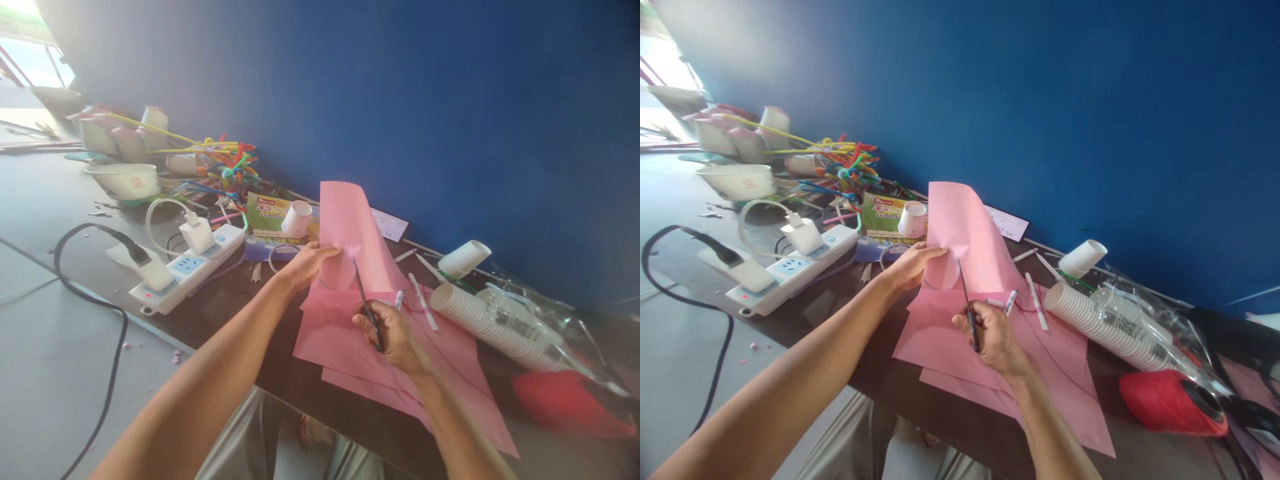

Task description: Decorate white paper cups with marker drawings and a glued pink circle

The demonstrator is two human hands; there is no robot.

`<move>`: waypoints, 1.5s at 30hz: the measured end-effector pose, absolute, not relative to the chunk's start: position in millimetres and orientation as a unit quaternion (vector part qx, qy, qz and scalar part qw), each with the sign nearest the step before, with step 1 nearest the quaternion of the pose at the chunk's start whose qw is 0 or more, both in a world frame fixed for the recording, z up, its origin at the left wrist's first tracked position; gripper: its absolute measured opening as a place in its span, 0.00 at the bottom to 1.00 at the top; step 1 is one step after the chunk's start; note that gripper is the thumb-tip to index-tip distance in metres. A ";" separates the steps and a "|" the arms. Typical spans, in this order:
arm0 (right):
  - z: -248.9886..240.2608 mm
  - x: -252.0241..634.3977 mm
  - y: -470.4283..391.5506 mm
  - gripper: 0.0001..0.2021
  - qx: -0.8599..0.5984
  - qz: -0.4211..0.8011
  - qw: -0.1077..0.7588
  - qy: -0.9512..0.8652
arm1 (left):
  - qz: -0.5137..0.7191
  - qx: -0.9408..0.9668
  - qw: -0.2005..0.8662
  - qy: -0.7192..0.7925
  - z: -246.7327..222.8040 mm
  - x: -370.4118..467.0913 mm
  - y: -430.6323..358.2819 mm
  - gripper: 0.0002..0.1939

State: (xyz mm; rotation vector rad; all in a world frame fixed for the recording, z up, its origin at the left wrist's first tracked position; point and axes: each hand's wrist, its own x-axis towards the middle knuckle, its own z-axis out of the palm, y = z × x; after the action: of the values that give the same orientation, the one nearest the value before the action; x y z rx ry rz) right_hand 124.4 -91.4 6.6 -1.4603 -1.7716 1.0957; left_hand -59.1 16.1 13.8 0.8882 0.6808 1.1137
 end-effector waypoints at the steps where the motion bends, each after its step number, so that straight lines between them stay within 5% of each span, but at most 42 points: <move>1: 6.8 124.7 -91.4 0.15 -0.549 0.411 0.293 -0.666 | 0.499 0.402 0.703 0.309 13.5 -59.5 16.4 0.13; 45: 13.6 123.4 -90.9 0.18 -0.525 0.458 0.305 -0.649 | 0.443 0.508 0.678 0.293 15.9 -65.1 13.0 0.13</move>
State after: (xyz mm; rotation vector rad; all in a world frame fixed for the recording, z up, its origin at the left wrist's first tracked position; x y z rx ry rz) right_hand 123.4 -90.9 13.6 -1.3901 -1.7189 1.2123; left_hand -65.1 13.0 15.9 1.1411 0.6572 0.9954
